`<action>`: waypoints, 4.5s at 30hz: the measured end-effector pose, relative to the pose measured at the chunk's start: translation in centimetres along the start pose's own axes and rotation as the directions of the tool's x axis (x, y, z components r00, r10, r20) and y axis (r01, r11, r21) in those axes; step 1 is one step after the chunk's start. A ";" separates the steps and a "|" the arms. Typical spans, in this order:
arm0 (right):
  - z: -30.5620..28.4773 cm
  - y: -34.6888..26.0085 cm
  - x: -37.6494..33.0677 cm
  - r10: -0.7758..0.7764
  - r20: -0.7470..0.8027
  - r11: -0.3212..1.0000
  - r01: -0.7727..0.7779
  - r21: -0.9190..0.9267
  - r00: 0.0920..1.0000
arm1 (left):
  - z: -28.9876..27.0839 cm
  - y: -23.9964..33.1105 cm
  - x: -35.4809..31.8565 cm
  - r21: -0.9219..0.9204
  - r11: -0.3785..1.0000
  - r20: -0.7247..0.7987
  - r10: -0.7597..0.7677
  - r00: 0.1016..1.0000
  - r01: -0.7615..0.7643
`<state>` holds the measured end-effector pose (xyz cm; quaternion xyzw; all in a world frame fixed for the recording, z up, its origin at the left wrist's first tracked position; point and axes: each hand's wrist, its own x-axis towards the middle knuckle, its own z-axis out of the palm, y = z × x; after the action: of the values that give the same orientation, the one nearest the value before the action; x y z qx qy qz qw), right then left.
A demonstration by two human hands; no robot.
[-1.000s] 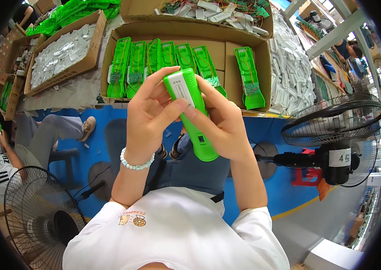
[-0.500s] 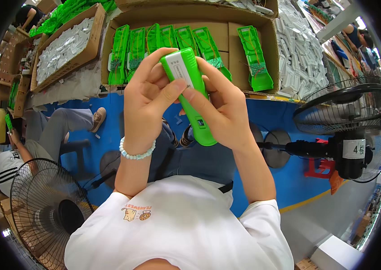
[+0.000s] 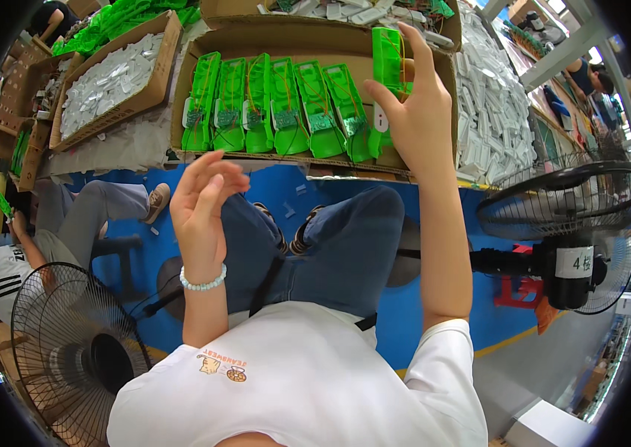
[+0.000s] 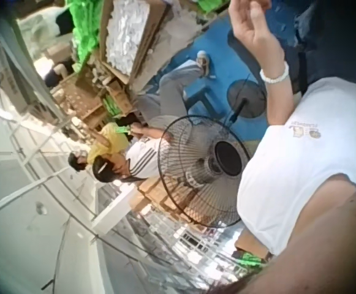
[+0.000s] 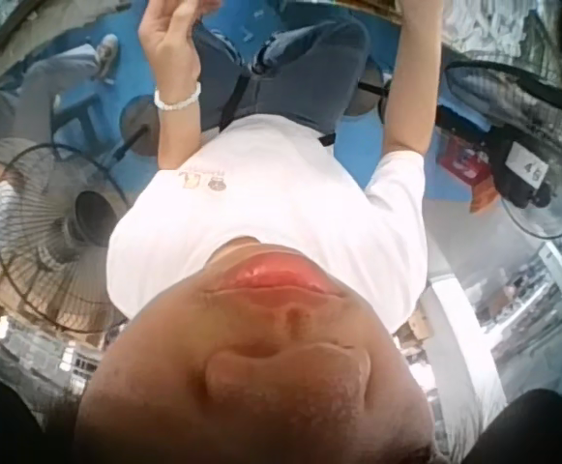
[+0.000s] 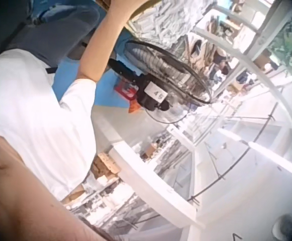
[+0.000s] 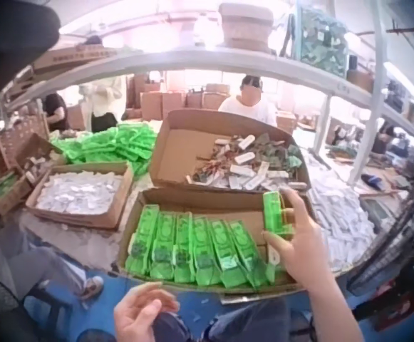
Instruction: The person assembles electronic devices by attaching circuit boards and plastic pieces into plastic casings by hand and placing the assembled casings into a box.
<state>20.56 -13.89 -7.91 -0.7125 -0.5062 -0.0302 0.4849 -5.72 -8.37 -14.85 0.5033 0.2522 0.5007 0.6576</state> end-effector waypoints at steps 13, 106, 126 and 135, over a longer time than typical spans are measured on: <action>3.2 2.2 0.6 0.158 0.287 0.645 0.121 -0.754 0.945 | -4.3 -0.3 0.2 0.106 0.994 -0.157 0.016 0.988 0.001; 6.3 -0.5 26.1 -0.396 -0.150 0.877 0.421 0.230 0.906 | -8.7 -1.4 -6.5 -0.025 0.926 -0.121 -0.378 0.918 0.378; -2.8 -1.6 26.1 -0.052 -0.503 0.688 0.396 0.608 0.863 | -3.3 -2.2 -4.7 0.040 0.930 0.141 -0.368 0.919 0.366; -1.7 -5.2 10.2 -0.238 -0.446 0.778 0.444 0.445 0.863 | 1.6 2.7 -0.4 -0.126 0.976 0.260 -0.138 0.956 0.175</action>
<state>22.37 -7.96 1.80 -0.4250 -0.5178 -0.1092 0.7344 -5.63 -9.38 -11.90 0.4908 0.1687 0.3968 0.7571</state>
